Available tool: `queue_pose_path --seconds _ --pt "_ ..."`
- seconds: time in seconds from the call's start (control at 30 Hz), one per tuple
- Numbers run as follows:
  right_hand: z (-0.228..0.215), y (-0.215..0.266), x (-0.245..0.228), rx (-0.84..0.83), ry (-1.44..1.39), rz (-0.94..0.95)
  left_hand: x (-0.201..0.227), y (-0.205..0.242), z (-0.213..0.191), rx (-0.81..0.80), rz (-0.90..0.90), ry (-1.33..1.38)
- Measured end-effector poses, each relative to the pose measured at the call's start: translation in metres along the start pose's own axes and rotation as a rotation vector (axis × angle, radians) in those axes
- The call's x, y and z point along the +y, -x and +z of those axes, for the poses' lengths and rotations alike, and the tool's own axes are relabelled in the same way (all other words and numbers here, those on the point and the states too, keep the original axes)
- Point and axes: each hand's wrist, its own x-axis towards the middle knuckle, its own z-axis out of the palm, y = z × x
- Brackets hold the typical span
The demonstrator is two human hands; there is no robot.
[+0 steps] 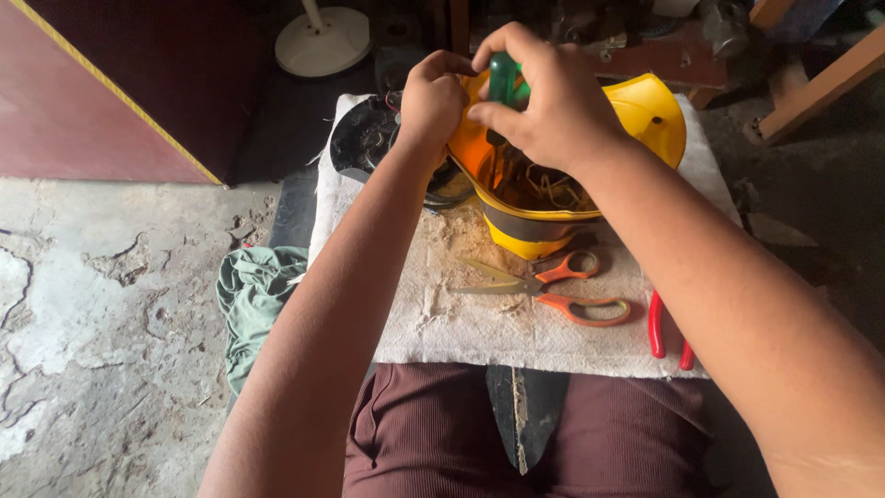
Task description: The person manipulates wiring and internal components of a yellow blender base by hand and using a screwdriver. They handle a small cylindrical part while tools like pliers and scissors remain on the workspace.
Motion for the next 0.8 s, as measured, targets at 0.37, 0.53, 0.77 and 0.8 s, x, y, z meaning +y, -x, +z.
queue_pose_path --seconds 0.37,0.53,0.77,0.8 --pt "-0.002 0.003 0.002 0.07 0.026 -0.107 0.015 0.01 -0.002 -0.026 -0.031 -0.04" --pt "-0.001 0.003 0.004 0.042 -0.144 -0.082 0.003 0.003 -0.003 -0.043 -0.006 -0.016" --pt "-0.001 0.002 0.002 0.072 -0.121 -0.079 -0.005 -0.001 -0.004 -0.025 0.086 -0.078" --pt "-0.001 0.001 0.003 0.067 -0.063 -0.085 -0.005 -0.001 -0.004 -0.028 0.092 -0.093"
